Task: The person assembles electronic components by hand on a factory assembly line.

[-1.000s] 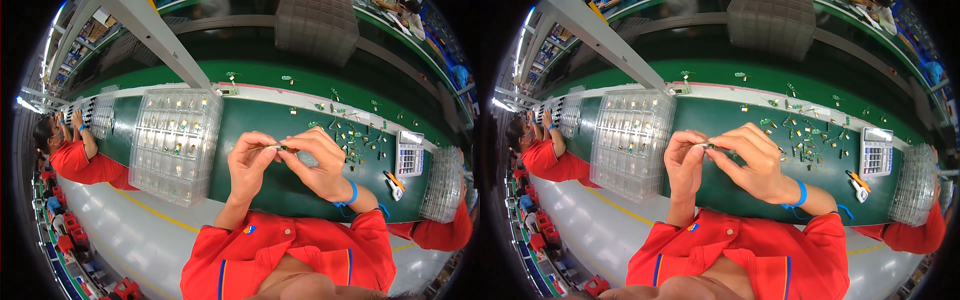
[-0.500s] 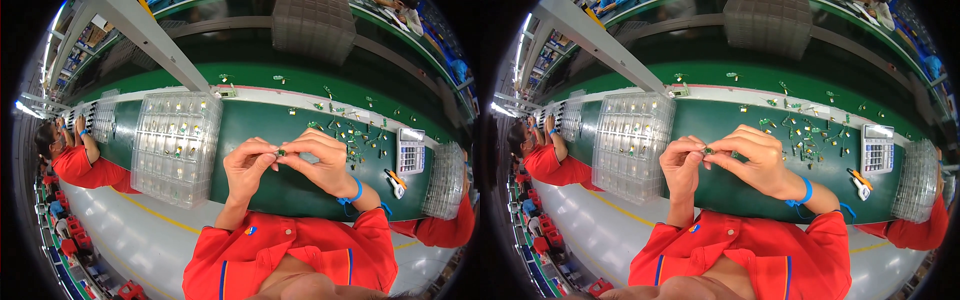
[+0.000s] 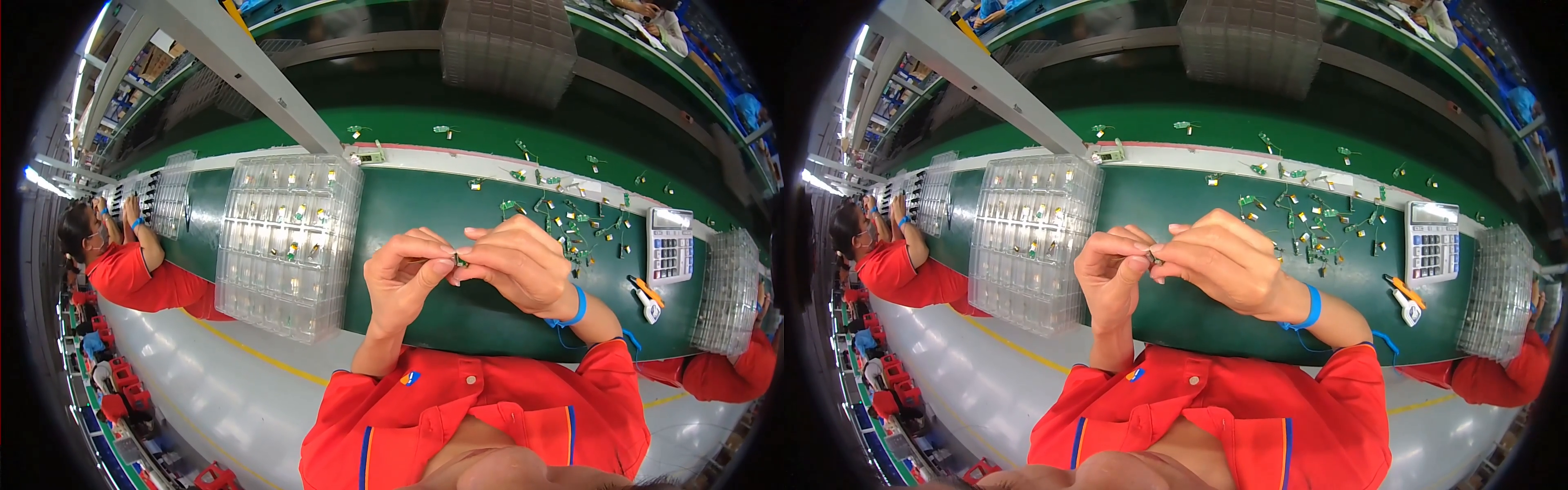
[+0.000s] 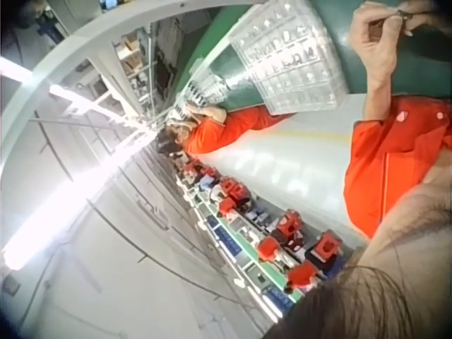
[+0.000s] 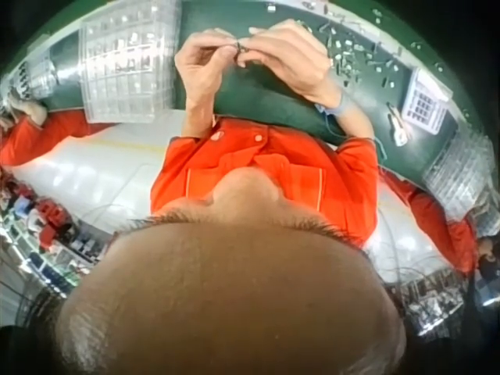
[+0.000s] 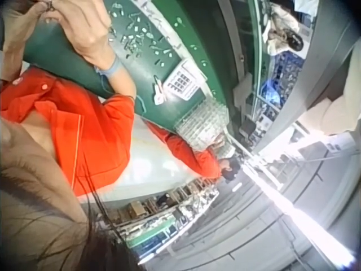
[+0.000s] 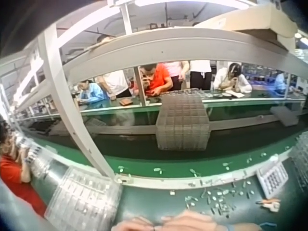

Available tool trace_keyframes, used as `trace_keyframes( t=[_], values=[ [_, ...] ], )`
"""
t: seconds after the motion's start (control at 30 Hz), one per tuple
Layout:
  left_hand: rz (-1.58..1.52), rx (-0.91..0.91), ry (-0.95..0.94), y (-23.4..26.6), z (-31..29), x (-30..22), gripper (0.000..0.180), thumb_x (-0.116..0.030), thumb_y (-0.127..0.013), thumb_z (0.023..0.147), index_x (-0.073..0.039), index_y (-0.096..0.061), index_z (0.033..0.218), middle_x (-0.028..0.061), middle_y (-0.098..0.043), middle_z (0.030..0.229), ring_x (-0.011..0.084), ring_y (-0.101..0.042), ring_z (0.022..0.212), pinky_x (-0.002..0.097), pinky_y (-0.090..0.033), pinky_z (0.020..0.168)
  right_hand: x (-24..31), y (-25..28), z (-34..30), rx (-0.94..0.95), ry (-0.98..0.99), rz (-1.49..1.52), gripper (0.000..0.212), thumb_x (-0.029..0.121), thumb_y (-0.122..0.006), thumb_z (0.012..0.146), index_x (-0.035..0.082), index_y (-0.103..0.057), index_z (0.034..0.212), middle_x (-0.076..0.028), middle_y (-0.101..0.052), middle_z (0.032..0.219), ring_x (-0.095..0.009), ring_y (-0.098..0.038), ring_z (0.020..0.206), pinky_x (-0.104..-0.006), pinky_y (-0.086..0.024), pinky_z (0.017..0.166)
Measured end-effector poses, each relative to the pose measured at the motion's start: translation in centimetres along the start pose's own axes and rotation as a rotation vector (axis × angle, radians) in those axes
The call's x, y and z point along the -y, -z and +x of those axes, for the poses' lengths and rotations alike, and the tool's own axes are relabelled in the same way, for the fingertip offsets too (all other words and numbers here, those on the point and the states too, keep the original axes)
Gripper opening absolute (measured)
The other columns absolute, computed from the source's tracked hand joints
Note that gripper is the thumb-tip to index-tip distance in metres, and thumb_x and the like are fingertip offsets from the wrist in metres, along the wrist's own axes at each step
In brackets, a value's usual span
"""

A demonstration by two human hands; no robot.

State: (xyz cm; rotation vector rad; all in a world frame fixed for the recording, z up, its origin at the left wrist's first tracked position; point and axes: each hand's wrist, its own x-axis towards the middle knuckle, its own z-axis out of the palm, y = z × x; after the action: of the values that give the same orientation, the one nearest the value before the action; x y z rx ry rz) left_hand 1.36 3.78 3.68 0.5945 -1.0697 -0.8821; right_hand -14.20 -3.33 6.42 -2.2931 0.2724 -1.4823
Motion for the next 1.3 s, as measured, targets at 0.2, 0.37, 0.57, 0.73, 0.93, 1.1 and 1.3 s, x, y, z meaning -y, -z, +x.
trace_keyframes(
  t=[0.2,0.37,0.57,0.73,0.93,1.1,1.3],
  values=[
    [-0.065,0.036,0.130,0.4,0.4,-0.3,0.012,0.009,-0.062,0.084,0.003,-0.056,0.093,0.0142,-0.059,0.086,0.0172,-0.059,0.073,0.0268,-0.053,0.058,-0.1,0.1,0.0,0.017,-0.006,-0.016,0.031,0.007,-0.082,0.064,0.001,-0.069,0.092,-0.006,-0.068,0.084,-0.021,-0.064,0.072,-0.0305,-0.056,0.065],
    [-0.184,0.049,0.193,0.6,0.5,0.1,0.013,0.009,-0.062,0.084,0.000,-0.054,0.089,0.0113,-0.057,0.082,0.0164,-0.056,0.072,0.0250,-0.049,0.055,-0.1,0.1,0.1,0.015,0.017,-0.004,0.030,0.008,-0.082,0.065,0.001,-0.069,0.092,-0.006,-0.068,0.086,-0.021,-0.064,0.073,-0.0293,-0.055,0.064],
    [-0.237,0.021,0.194,0.3,0.3,0.6,0.014,0.009,-0.063,0.083,-0.002,-0.054,0.087,0.0102,-0.057,0.082,0.0166,-0.056,0.072,0.0249,-0.049,0.054,-0.1,0.1,0.1,0.013,0.012,-0.012,0.030,0.007,-0.082,0.064,0.001,-0.069,0.091,-0.007,-0.069,0.086,-0.021,-0.065,0.075,-0.0284,-0.053,0.061],
    [-0.173,-0.022,0.209,0.2,0.2,1.2,0.010,0.005,-0.061,0.086,-0.001,-0.055,0.091,0.0112,-0.059,0.089,0.0180,-0.058,0.080,0.0272,-0.052,0.060,-0.7,0.4,-0.2,0.011,-0.062,0.002,0.026,0.005,-0.081,0.066,0.000,-0.069,0.088,-0.009,-0.069,0.084,-0.023,-0.066,0.075,-0.0301,-0.052,0.062],
    [0.472,-0.117,0.194,2.1,8.5,4.7,0.027,-0.022,-0.059,0.091,-0.003,-0.059,0.110,0.0100,-0.059,0.104,0.0197,-0.057,0.097,0.0342,-0.050,0.080,-5.9,2.7,-0.2,0.016,-0.592,-0.090,0.013,0.007,-0.068,0.083,-0.002,-0.066,0.093,-0.009,-0.068,0.085,-0.019,-0.066,0.077,-0.0294,-0.053,0.069],
    [1.600,-0.384,0.309,14.4,18.2,14.0,0.033,-0.020,-0.066,0.078,-0.004,-0.063,0.107,0.0158,-0.058,0.113,0.0365,-0.051,0.111,0.0449,-0.044,0.092,-14.8,3.4,0.0,0.082,-0.907,0.056,0.025,0.022,-0.057,0.094,-0.001,-0.058,0.104,-0.010,-0.066,0.097,-0.016,-0.064,0.085,-0.0293,-0.055,0.071],
    [1.837,-0.437,0.978,21.2,21.2,15.9,0.041,-0.020,-0.060,0.082,-0.006,-0.059,0.121,0.0221,-0.041,0.138,0.0397,-0.040,0.126,0.0472,-0.039,0.101,-19.1,6.6,-0.8,0.041,-1.155,0.457,0.032,0.024,-0.055,0.095,-0.003,-0.054,0.112,-0.016,-0.064,0.106,-0.020,-0.064,0.089,-0.0321,-0.057,0.076]
  ],
)
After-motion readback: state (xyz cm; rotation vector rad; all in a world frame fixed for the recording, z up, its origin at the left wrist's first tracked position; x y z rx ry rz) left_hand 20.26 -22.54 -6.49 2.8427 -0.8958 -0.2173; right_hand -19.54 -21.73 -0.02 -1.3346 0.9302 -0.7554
